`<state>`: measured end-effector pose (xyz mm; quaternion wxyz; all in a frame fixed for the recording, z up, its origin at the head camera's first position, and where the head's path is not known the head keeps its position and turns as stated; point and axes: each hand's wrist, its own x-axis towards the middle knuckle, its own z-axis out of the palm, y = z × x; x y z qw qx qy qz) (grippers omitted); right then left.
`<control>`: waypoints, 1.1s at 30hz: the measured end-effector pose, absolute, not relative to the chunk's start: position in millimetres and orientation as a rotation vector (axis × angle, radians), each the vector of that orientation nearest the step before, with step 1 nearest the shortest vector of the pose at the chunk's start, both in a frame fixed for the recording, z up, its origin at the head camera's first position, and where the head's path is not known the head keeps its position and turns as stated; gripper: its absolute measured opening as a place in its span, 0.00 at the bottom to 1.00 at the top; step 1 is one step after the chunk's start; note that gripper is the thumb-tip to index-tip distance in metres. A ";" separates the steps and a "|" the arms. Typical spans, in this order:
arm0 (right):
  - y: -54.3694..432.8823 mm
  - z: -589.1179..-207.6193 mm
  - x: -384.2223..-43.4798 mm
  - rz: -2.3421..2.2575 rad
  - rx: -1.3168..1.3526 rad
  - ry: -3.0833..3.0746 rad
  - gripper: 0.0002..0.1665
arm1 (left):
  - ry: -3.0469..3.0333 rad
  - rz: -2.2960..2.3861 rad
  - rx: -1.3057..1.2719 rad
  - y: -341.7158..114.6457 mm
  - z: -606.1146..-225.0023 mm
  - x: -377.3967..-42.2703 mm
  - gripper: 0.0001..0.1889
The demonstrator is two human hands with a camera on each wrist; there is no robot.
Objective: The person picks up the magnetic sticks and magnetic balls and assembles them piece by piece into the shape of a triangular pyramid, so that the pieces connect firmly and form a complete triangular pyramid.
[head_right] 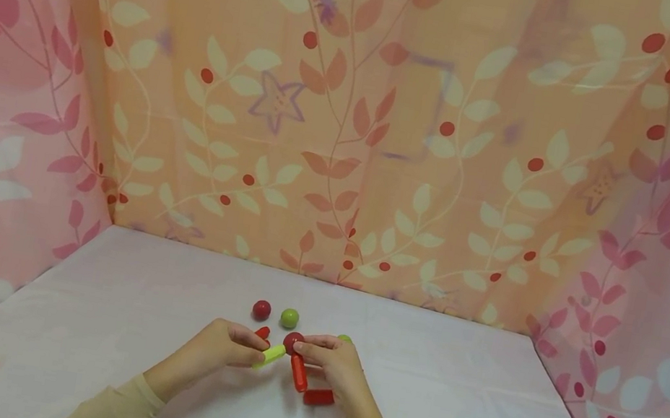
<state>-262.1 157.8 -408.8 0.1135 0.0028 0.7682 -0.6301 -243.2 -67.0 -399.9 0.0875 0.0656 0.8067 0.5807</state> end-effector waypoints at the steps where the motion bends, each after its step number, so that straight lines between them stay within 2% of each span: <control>1: 157.8 -408.9 -262.1 -1.851 0.000 2.251 0.26 | 2.398 1.733 0.193 -67.2 -400.2 -243.5 0.11; 22: 158.8 -408.0 -263.3 -1.906 -0.011 2.210 0.24 | 2.426 1.720 0.143 -67.8 -402.7 -248.9 0.11; 33: 159.8 -410.1 -262.3 -1.869 -0.019 2.185 0.23 | 2.492 1.631 0.198 -70.1 -408.0 -250.1 0.11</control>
